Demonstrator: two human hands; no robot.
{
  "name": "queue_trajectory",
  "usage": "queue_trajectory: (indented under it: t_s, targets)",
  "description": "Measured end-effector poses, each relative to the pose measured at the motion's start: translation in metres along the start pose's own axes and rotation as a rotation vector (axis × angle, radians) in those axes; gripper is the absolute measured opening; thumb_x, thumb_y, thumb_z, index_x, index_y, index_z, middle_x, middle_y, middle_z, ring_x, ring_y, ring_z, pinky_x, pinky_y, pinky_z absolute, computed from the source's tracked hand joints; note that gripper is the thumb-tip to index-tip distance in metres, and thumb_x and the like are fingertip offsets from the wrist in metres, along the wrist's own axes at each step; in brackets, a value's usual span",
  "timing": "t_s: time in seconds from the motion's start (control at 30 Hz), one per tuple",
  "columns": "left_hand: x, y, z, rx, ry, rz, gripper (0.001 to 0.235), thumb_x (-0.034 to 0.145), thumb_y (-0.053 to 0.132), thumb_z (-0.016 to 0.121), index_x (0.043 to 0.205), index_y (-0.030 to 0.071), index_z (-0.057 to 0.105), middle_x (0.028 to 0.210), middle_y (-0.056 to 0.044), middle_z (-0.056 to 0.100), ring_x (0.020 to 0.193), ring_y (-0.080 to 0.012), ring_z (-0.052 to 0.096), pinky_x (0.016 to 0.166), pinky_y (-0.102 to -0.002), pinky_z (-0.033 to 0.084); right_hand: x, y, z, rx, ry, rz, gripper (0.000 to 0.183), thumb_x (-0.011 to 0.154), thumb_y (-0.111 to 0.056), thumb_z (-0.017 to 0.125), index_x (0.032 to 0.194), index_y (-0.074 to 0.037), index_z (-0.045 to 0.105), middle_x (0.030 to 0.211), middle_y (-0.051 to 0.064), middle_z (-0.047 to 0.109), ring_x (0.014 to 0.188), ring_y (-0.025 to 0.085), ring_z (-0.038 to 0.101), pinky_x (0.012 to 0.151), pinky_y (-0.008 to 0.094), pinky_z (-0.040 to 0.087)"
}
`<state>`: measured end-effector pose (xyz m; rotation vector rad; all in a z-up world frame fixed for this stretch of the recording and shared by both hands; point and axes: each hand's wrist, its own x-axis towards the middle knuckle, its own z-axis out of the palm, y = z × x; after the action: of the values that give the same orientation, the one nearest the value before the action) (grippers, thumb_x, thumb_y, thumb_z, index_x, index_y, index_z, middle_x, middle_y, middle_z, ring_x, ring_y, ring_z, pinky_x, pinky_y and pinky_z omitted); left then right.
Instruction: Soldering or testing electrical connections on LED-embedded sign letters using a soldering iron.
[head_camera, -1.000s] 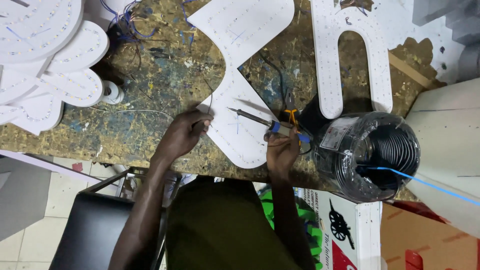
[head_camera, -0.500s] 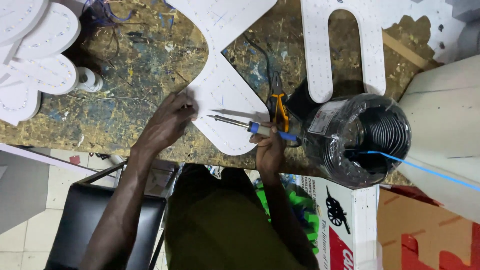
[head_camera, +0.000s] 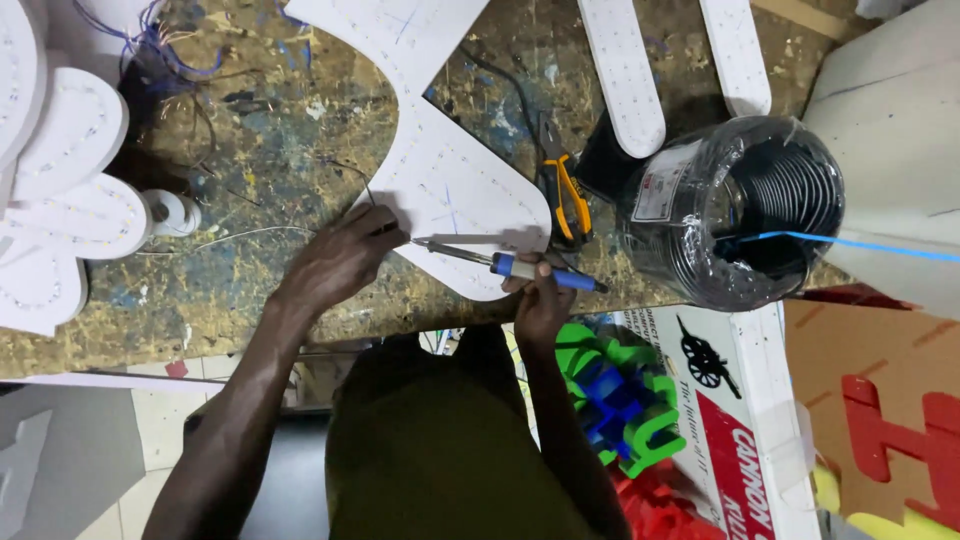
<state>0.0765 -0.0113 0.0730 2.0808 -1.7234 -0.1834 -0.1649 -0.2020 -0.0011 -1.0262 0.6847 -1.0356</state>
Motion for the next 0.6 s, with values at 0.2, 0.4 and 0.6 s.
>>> queue_trajectory:
  t_s: [0.2,0.4,0.6]
  targets:
    - [0.0,-0.019,0.02,-0.005,0.039,0.086,0.018,0.104,0.01,0.071,0.117,0.014,0.083,0.118,-0.012,0.071,0.117,-0.0358,0.073,0.111,-0.048,0.056,-0.004,0.001,0.001,-0.145,-0.052,-0.125,0.039,0.111,-0.028,0.062,0.11,0.009,0.073,0.055,0.021,0.064,0.053,0.028,0.072,0.061,0.034,0.059]
    - [0.001,-0.027,0.022,-0.012,-0.031,0.095,0.023,0.101,0.007,0.073,0.121,0.014,0.084,0.12,-0.012,0.07,0.113,-0.0354,0.073,0.099,-0.048,0.061,-0.011,-0.001,0.019,-0.077,0.016,-0.167,0.022,0.107,-0.019,0.069,0.107,0.003,0.073,0.07,0.016,0.074,0.056,0.019,0.074,0.065,0.033,0.062]
    - [0.012,-0.022,0.0,-0.012,-0.141,0.093,0.03,0.095,0.001,0.076,0.122,0.013,0.082,0.118,-0.014,0.072,0.111,-0.0376,0.076,0.091,-0.046,0.065,-0.004,0.003,0.002,-0.232,-0.074,-0.208,0.032,0.111,-0.022,0.06,0.104,0.006,0.073,0.057,0.017,0.068,0.052,0.022,0.074,0.062,0.029,0.06]
